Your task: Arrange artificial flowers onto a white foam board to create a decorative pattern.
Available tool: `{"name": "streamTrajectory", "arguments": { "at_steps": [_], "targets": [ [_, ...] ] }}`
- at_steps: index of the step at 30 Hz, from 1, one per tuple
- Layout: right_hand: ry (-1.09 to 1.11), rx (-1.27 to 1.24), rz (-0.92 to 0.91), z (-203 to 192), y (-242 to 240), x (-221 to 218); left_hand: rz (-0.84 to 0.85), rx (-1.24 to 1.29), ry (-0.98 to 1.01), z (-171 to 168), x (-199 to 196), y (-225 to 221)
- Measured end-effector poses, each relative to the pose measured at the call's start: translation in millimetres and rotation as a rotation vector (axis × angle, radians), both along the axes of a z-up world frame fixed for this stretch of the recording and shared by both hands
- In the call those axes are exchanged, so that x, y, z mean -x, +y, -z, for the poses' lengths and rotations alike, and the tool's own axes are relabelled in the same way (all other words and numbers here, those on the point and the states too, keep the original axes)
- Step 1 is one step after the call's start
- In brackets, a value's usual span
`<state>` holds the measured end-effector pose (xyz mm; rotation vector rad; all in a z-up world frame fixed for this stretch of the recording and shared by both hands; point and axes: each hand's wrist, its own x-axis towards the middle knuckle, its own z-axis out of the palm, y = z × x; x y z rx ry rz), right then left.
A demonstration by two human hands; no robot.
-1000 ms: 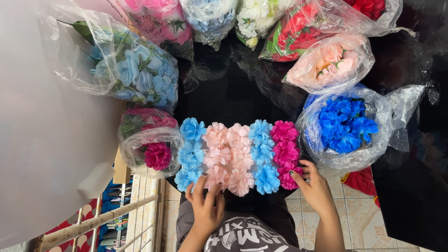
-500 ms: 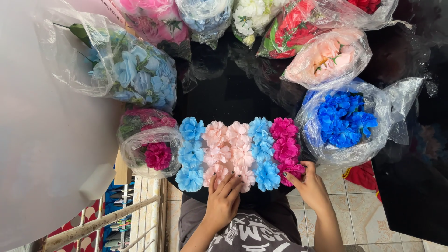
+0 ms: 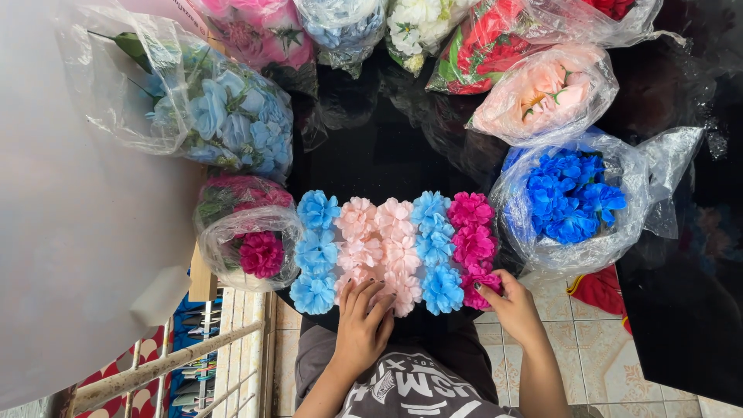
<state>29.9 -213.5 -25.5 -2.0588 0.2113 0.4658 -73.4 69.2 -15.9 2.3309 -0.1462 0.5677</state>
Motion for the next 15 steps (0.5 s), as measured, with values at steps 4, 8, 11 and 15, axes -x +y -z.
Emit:
{"name": "streamTrajectory", "arguments": {
  "at_steps": [4,8,11,15],
  "targets": [
    [0.080,-0.280,0.087,25,-17,1,0.003,-0.016,0.005,6,-1,1],
    [-0.072,-0.219,0.066,-12,-10,8,-0.016,0.046,0.001,-1,-4,0],
    [-0.189,-0.087,0.049,-33,-2,15,-0.031,0.107,-0.007,-9,-5,2],
    [-0.331,-0.131,-0.046,-37,13,17,-0.026,0.170,0.013,-22,-6,3]
  ]
}}
